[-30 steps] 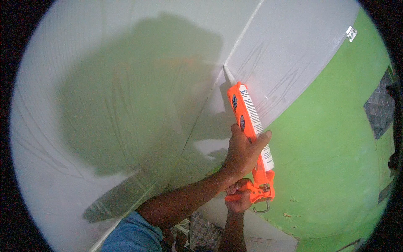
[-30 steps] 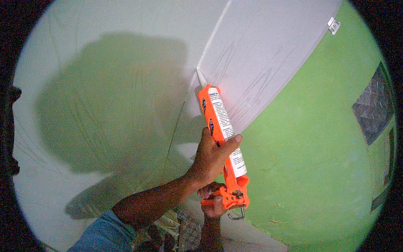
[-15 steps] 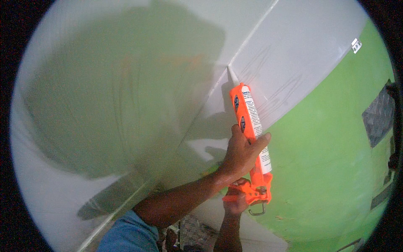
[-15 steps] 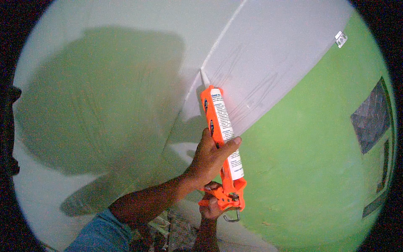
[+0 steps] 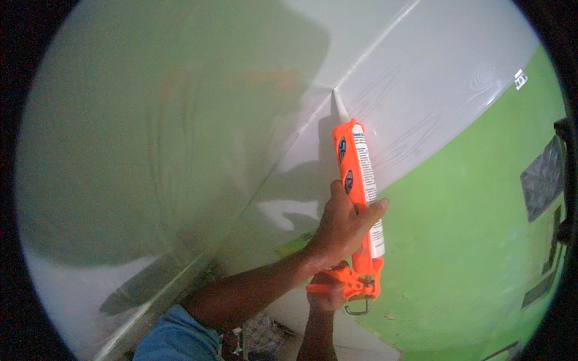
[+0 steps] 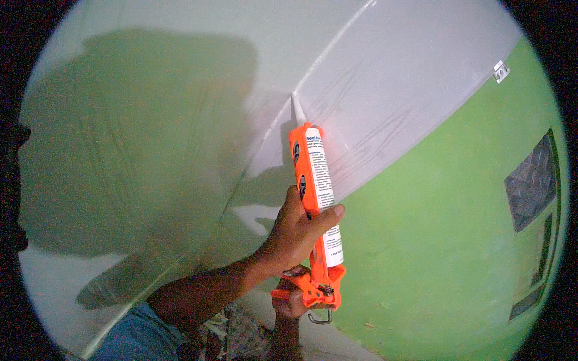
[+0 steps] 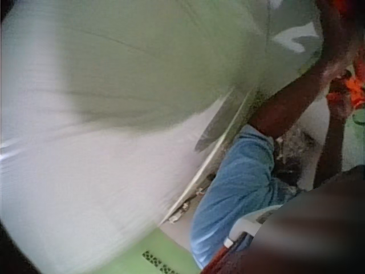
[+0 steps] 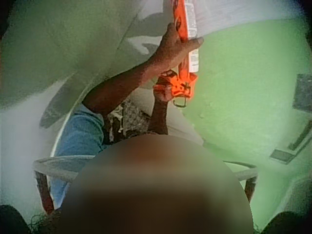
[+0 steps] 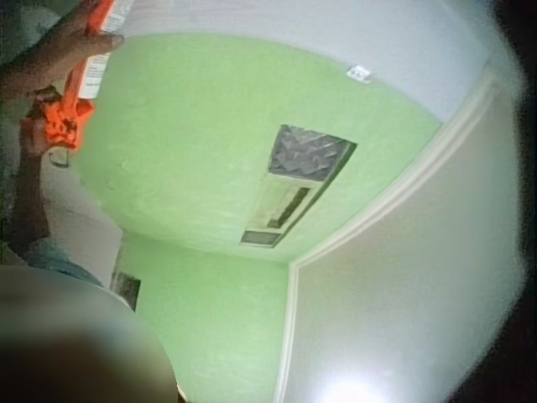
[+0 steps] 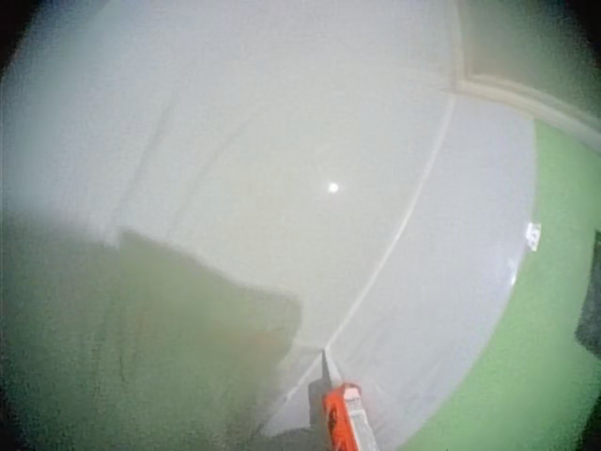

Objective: The person applies a continuous bead of white sealant along the vertical corner where a white wall meets a green wall using an orange caulking gun. They then smooth the bead with their finger to create a clean finish.

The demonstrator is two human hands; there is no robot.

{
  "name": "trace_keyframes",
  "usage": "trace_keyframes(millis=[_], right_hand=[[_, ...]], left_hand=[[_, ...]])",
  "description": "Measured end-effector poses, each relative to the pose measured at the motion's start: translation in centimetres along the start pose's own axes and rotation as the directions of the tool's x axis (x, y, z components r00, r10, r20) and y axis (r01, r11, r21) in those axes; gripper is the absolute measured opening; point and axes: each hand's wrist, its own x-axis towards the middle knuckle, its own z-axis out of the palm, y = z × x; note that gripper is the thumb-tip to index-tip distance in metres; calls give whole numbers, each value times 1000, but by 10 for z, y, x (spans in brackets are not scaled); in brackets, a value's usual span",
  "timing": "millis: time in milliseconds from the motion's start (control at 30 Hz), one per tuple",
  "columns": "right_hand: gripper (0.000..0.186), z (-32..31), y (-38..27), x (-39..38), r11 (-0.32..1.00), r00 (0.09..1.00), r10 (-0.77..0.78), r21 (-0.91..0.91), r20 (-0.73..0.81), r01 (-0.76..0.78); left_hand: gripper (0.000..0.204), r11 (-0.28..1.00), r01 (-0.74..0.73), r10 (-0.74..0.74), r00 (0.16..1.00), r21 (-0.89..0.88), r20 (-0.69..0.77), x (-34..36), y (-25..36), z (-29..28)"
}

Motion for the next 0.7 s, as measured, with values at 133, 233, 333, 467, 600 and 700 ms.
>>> trace_keyframes(millis=[133,233,333,467,600,700], right_hand=[[61,-2,4,-1,1000,998,11,-7,-62,-12],[62,-3,3,-1,998,990,51,-22,-129,-54],[62,-6,3,2,998,994,53,-29,-93,-56],[62,-14,3,6,998,999,49,-49,-9,-49],[60,-19,5,6,999,999,52,-1,-11,-52],[63,-21,6,7,999,998,49,-21,-35,-49]], left_hand=[[46,1000,15,-14,999,-16,31,2,-2,0],[49,1000,17,-17,999,3,28,3,-5,1],[51,1000,19,-19,999,-4,32,3,-6,2],[67,999,11,-9,998,-37,67,4,-6,3],[63,999,-16,18,998,-33,57,4,-2,4],[53,1000,-19,20,998,-6,65,4,-2,3]])
